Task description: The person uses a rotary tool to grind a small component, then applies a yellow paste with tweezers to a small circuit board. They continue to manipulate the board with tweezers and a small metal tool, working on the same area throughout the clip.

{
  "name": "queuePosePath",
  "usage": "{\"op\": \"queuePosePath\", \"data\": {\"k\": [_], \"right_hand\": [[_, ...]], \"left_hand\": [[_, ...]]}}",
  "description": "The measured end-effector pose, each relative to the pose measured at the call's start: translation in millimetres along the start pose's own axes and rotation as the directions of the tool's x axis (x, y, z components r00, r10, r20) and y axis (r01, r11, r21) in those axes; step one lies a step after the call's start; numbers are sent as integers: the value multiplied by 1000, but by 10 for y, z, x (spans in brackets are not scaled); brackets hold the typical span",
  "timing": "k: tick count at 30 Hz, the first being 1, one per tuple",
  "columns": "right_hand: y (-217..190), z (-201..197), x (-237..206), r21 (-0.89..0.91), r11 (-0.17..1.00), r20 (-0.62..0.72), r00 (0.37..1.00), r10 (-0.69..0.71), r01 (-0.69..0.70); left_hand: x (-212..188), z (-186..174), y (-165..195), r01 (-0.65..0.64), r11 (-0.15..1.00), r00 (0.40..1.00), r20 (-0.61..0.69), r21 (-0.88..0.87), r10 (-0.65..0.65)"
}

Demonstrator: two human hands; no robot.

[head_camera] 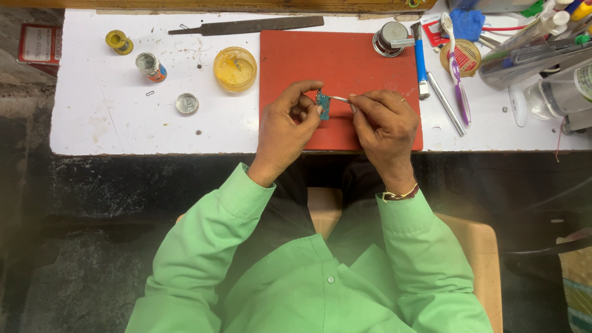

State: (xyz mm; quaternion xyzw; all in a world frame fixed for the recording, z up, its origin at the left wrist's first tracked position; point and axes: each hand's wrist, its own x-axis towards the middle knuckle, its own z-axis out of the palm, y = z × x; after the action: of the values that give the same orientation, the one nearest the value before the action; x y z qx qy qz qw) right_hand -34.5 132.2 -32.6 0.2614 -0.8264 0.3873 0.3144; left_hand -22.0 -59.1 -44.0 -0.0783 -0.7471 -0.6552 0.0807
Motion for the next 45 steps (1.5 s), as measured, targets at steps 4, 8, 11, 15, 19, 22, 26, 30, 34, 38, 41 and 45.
{"op": "queuePosePath", "data": {"k": [4, 8, 11, 15, 19, 22, 26, 30, 34, 38, 41, 45], "right_hand": [[6, 4, 3, 6, 1000, 0, 1000, 1, -1], [6, 2, -5, 1, 1000, 1, 1000, 3, -3], [8, 0, -5, 5, 1000, 2, 1000, 6, -6], [13, 0, -2, 9, 1000, 2, 1000, -2, 2], [13, -21, -15, 32, 998, 1, 999, 50, -50], [16, -13, -20, 6, 1000, -12, 1000, 5, -5], [22, -8, -25, 11, 1000, -7, 1000, 17, -17], [22, -9, -28, 4, 1000, -8, 1000, 5, -5], [23, -6, -20, 3, 1000, 2, 1000, 15, -15], [17, 0, -18, 3, 1000, -1, 1000, 13, -13], [12, 1, -17, 7, 1000, -4, 1000, 10, -10], [11, 5, -11, -1, 1000, -9, 1000, 4, -4]], "left_hand": [[4, -7, 4, 1, 1000, 1000, 7, 7, -1], [0, -2, 10, 5, 1000, 1000, 5, -4, -5], [2, 0, 12, 10, 1000, 1000, 5, -1, -10], [1, -1, 9, 10, 1000, 1000, 3, 8, -10], [-3, 0, 2, -1, 1000, 1000, -3, 1, 1], [-1, 4, -2, 4, 1000, 1000, -5, -8, -4], [-1, -2, -1, -1, 1000, 1000, -2, -13, 1], [-5, -3, 6, 3, 1000, 1000, 0, -19, -3], [1, -5, 12, -2, 1000, 1000, -3, 17, 2], [-3, -6, 13, 0, 1000, 1000, -5, 9, 0], [-5, -11, 13, 1, 1000, 1000, -5, 8, -1], [-1, -11, 10, -2, 1000, 1000, -2, -6, 2]]}}
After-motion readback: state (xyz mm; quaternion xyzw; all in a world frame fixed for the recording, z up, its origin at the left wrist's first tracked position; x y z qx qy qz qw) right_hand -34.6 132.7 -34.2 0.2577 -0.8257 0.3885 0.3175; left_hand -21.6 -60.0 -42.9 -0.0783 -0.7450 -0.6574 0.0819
